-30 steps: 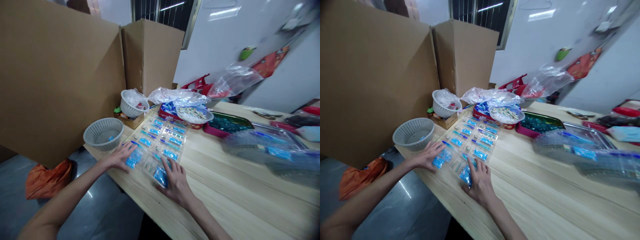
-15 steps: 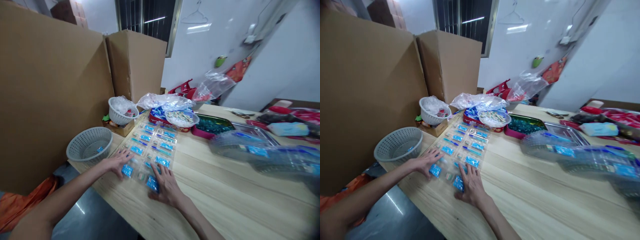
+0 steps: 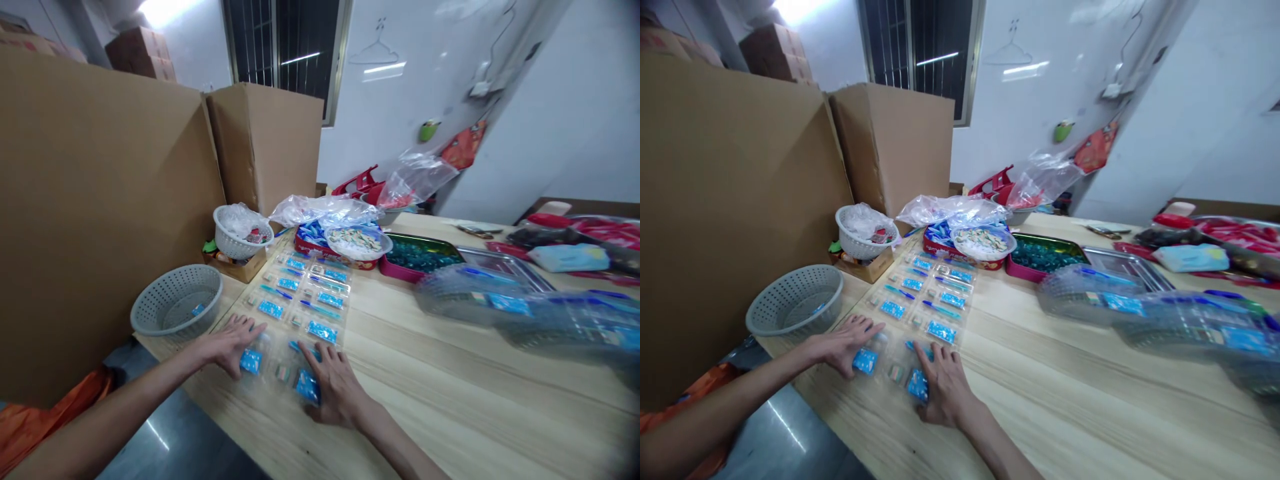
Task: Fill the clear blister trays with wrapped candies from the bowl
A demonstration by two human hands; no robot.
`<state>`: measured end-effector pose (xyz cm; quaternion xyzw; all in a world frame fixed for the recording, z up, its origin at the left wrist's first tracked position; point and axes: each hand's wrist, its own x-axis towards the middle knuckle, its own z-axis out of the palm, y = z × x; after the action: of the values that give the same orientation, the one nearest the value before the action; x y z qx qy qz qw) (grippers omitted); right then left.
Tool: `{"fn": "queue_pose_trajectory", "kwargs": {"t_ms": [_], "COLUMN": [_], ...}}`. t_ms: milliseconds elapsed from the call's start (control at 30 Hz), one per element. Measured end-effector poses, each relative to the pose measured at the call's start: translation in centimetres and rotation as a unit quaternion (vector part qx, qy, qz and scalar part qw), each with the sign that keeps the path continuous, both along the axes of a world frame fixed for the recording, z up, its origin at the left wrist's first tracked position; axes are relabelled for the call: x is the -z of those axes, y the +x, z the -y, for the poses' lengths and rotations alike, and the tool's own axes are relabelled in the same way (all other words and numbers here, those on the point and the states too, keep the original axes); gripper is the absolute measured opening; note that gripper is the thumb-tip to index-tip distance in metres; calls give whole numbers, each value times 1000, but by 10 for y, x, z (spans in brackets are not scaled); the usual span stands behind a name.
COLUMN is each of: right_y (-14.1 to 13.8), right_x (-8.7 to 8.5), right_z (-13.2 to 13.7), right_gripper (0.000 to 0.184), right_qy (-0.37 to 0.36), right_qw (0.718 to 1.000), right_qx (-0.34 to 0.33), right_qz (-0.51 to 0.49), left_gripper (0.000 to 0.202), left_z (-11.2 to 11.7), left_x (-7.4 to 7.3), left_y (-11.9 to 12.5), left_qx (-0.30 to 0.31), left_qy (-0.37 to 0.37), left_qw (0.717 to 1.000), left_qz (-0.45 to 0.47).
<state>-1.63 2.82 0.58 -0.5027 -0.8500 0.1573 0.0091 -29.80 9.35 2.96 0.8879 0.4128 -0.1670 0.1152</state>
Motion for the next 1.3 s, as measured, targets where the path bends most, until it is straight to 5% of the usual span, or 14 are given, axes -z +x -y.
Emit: {"fn": "queue_pose_trajectory", "kwargs": {"t_ms": [267, 500, 667, 867, 1000, 1133, 1300], "right_y": [31, 34, 33, 55, 71, 71, 69], "right_x": [-24, -8, -6, -9, -14, 0, 34], "right_z": [-75, -123, -106, -65, -100, -173, -216], "right_gripper": [110, 120, 125, 124, 94, 87, 108], "right_qy": [79, 14, -23, -62, -37, 64, 26], "right_qw": [995, 998, 999, 998, 995, 994, 997], "right_qx": [39, 24, 12, -28, -31, 57, 70], "right_qz": [44, 57, 47, -13, -91, -70, 24], "left_gripper": [126, 134, 139, 142, 121, 115, 132], "left_z": [-78, -141, -133, -91, -120, -187, -232], "left_x": [-33, -7, 2, -16, -22, -3, 37], "left_y": [45, 57, 59, 62, 69, 83, 94], "left_qx": [14, 35, 66, 76, 39, -8, 5], "left_qy": [92, 47, 5, -91, -86, 9, 8], "left_qw": [996, 998, 998, 993, 993, 997, 999], "left_qz": [-12, -25, 5, 27, 73, 72, 44]}}
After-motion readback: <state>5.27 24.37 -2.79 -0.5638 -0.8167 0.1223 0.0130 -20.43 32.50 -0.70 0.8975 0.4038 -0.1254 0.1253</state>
